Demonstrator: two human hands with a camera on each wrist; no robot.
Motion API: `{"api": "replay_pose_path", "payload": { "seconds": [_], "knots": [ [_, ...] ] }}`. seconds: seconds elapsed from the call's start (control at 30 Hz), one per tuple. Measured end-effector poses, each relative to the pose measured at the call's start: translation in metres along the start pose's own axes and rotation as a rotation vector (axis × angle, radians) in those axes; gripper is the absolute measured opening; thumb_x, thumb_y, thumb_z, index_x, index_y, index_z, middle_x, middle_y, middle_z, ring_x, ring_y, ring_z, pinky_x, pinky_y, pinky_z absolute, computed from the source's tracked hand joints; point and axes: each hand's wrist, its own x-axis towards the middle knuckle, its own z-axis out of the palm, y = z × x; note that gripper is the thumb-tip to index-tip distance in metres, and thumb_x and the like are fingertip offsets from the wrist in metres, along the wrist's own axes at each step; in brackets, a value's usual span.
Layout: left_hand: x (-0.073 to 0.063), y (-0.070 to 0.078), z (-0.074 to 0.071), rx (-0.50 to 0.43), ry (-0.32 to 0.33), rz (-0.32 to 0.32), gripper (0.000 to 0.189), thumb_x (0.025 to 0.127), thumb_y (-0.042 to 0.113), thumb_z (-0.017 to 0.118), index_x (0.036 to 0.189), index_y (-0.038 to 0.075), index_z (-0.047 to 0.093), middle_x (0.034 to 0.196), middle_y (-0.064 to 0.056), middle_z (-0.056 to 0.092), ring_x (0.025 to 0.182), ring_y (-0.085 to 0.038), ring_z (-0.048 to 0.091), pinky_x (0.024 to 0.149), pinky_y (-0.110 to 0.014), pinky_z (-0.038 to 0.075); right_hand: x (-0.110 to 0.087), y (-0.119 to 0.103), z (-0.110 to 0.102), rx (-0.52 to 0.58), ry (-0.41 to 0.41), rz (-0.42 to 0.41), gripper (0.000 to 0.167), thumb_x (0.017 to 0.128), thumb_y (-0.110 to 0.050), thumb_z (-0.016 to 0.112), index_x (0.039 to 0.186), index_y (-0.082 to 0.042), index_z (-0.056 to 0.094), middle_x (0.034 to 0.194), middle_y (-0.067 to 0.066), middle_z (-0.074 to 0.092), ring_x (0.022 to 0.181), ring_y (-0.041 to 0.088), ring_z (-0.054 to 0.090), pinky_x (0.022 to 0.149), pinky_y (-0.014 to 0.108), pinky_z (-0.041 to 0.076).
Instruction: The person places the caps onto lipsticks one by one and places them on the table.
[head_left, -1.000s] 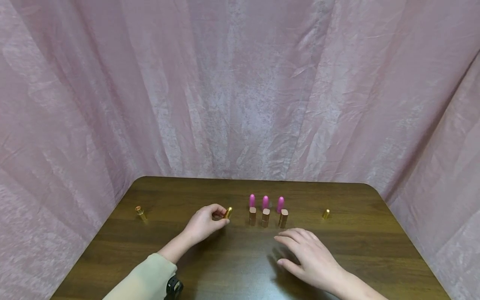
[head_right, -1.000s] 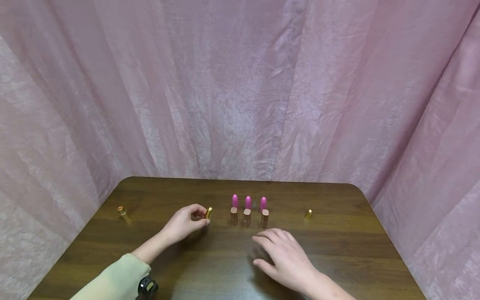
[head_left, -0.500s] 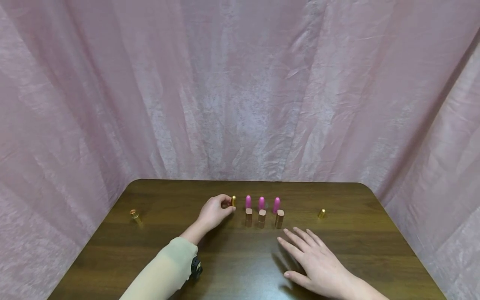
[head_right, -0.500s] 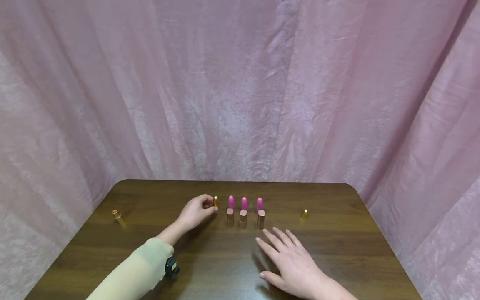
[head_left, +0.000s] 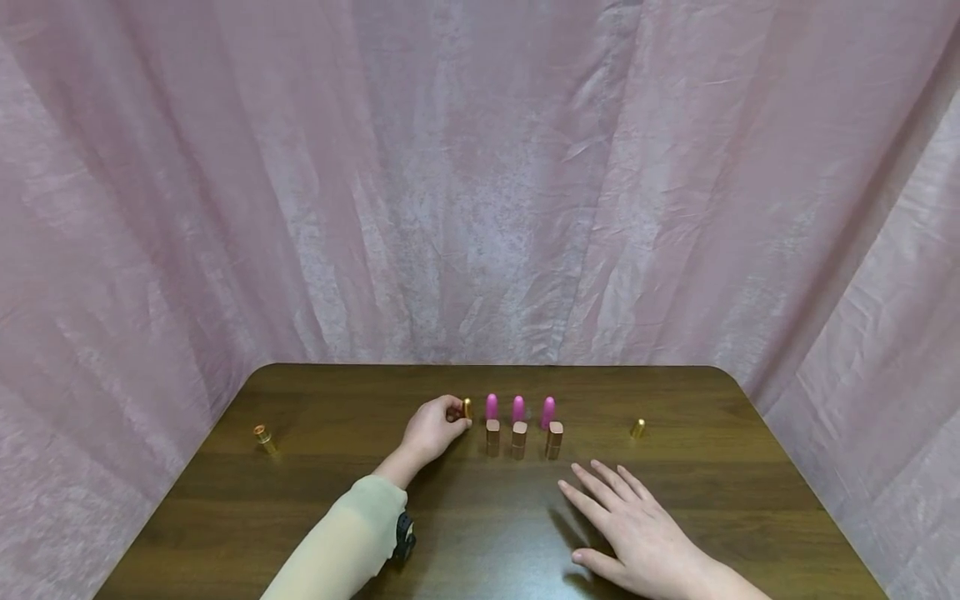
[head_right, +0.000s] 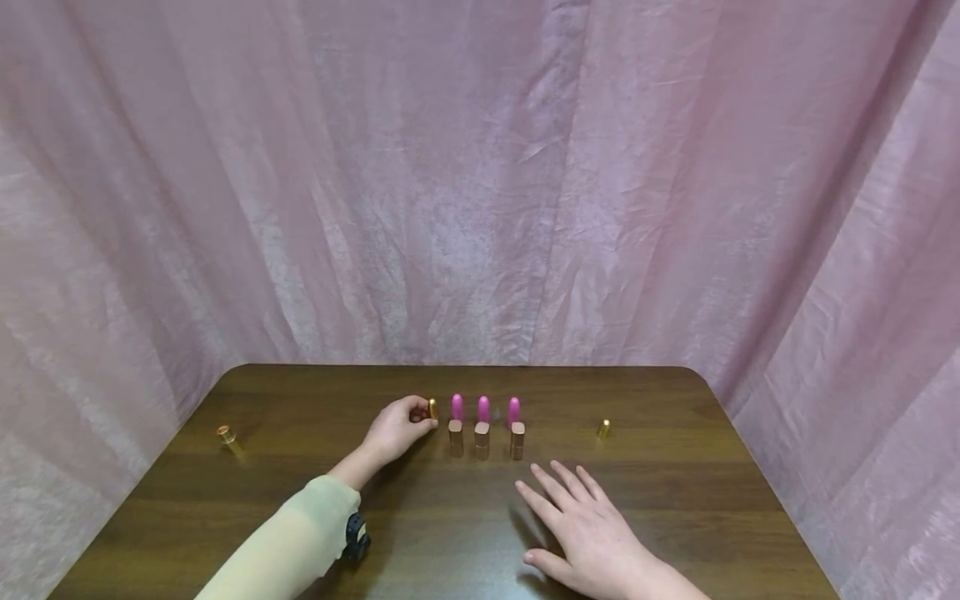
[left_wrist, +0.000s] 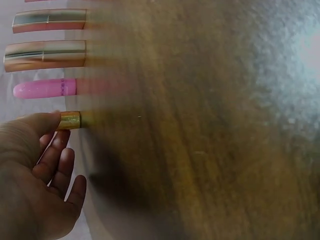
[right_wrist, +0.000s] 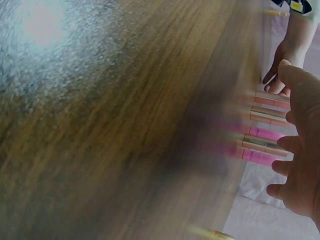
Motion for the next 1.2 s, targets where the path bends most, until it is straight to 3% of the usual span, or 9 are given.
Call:
{"api": "replay_pose_path", "payload": {
  "seconds": [0.13,0.27,0.43,0.57,0.8,1.0,1.2],
  "knots": [
    [0.0,-0.004,0.004,-0.004,0.012,0.009,0.02,0.092,0.018,0.077,0.108,0.008,0.071,0.1,0.0,0.072,0.095,-0.02,0.068,0.086,-0.043,0.054,-0.002,0.0,0.003,-0.007,0.012,-0.004,0.081,0.088,-0.059,0.072,0.154,-0.018,0.049,0.159,0.009,0.043,0.144,0.036,0.04,0.122,0.035,-0.008],
    [-0.003,-0.005,0.0,-0.016,0.0,0.011,0.035,0.091,0.021,0.078,0.121,0.007,0.068,0.109,-0.004,0.071,0.103,-0.024,0.067,0.091,-0.046,0.052,-0.002,0.001,0.004,-0.011,0.015,-0.006,0.082,0.088,-0.059,0.072,0.154,-0.017,0.048,0.159,0.009,0.043,0.144,0.036,0.04,0.122,0.035,-0.008],
    [-0.009,-0.008,-0.016,0.038,-0.022,-0.011,0.065,0.091,0.035,0.078,0.146,0.009,0.054,0.136,-0.01,0.062,0.125,-0.034,0.055,0.103,-0.054,0.043,-0.003,0.004,-0.001,-0.003,0.009,0.027,0.081,0.088,-0.059,0.072,0.154,-0.019,0.048,0.16,0.008,0.041,0.145,0.036,0.039,0.122,0.034,-0.009],
    [-0.015,-0.01,-0.035,0.128,-0.052,0.006,0.079,0.094,0.047,0.072,0.158,0.012,0.039,0.154,-0.014,0.046,0.141,-0.042,0.04,0.112,-0.061,0.033,-0.005,0.012,-0.006,0.012,0.02,0.081,0.08,0.086,-0.057,0.075,0.152,-0.017,0.051,0.159,0.008,0.042,0.144,0.037,0.039,0.121,0.032,-0.009],
    [-0.034,-0.004,-0.064,0.263,-0.085,0.113,0.087,0.096,0.059,0.061,0.163,0.015,0.027,0.165,-0.018,0.028,0.151,-0.04,0.022,0.119,-0.063,0.014,-0.007,0.032,-0.017,0.025,0.015,0.189,0.078,0.089,-0.054,0.074,0.154,-0.017,0.048,0.159,0.01,0.041,0.145,0.04,0.036,0.121,0.031,-0.01],
    [-0.058,0.016,-0.078,0.352,-0.097,0.242,0.089,0.096,0.064,0.058,0.164,0.018,0.024,0.167,-0.015,0.022,0.153,-0.038,0.018,0.121,-0.061,0.008,-0.005,0.053,-0.024,0.068,-0.037,0.308,0.078,0.093,-0.054,0.069,0.157,-0.018,0.042,0.161,0.014,0.037,0.148,0.041,0.03,0.122,0.055,0.013],
    [-0.08,0.039,-0.079,0.45,-0.121,0.348,0.089,0.096,0.073,0.047,0.165,0.024,0.02,0.169,-0.009,0.015,0.155,-0.031,0.01,0.122,-0.059,0.006,-0.001,0.072,-0.027,0.09,-0.078,0.401,0.077,0.094,-0.05,0.07,0.157,-0.016,0.042,0.16,0.018,0.037,0.146,0.046,0.03,0.112,0.069,0.022]
  ]
}}
